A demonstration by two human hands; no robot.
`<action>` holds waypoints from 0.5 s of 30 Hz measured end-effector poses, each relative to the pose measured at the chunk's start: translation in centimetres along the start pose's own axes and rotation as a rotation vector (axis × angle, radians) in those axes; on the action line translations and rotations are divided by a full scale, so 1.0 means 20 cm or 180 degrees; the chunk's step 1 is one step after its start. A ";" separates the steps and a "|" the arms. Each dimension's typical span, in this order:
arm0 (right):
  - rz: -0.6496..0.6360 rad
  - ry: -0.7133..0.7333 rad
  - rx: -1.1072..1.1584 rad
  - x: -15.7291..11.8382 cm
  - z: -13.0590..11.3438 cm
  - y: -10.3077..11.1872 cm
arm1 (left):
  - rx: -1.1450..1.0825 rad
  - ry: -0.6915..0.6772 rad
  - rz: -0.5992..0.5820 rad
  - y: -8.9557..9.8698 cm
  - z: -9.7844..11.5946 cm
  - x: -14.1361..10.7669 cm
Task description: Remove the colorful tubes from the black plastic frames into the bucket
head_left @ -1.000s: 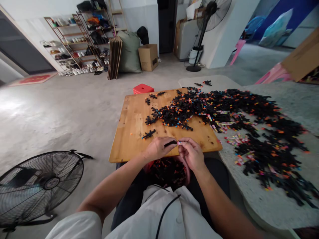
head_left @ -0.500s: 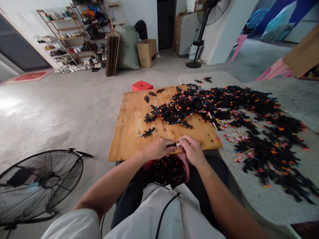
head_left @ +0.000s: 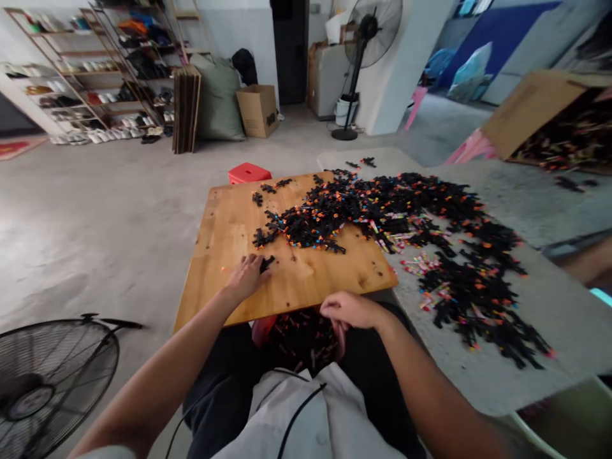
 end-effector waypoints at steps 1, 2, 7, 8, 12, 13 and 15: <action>0.0594 -0.0040 -0.0259 0.04 0.02 0.10 | 0.0092 -0.0001 -0.0054 -0.02 -0.02 0.00; 0.1260 -0.0136 -0.0562 0.08 0.04 0.22 | 0.0113 -0.0011 -0.0105 -0.04 -0.02 0.00; 0.2993 -0.0726 -0.1566 0.28 0.11 0.69 | -0.0291 0.0581 -0.0324 -0.09 -0.01 -0.01; 0.2991 -0.0733 -0.1647 0.33 0.11 0.74 | -0.0484 0.0699 -0.0329 -0.09 0.00 -0.01; 0.2628 -0.0511 -0.1955 0.54 0.03 0.77 | -0.2209 0.1236 -0.0268 -0.10 0.05 -0.04; 0.2516 -0.0460 -0.2041 0.59 0.01 0.76 | -0.2785 0.1465 -0.0320 -0.11 0.06 -0.05; 0.2280 -0.0392 -0.2238 0.66 -0.05 0.74 | -0.3850 0.1920 -0.0513 -0.13 0.08 -0.08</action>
Point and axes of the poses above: each hand's wrist, its own x-axis towards the middle knuckle, its own y-axis out of the back of the hand, z = x × y, the point moved 4 cm from there along x, towards the middle knuckle, and after that the axes turned 12 degrees about z, right-handed, at the moved point
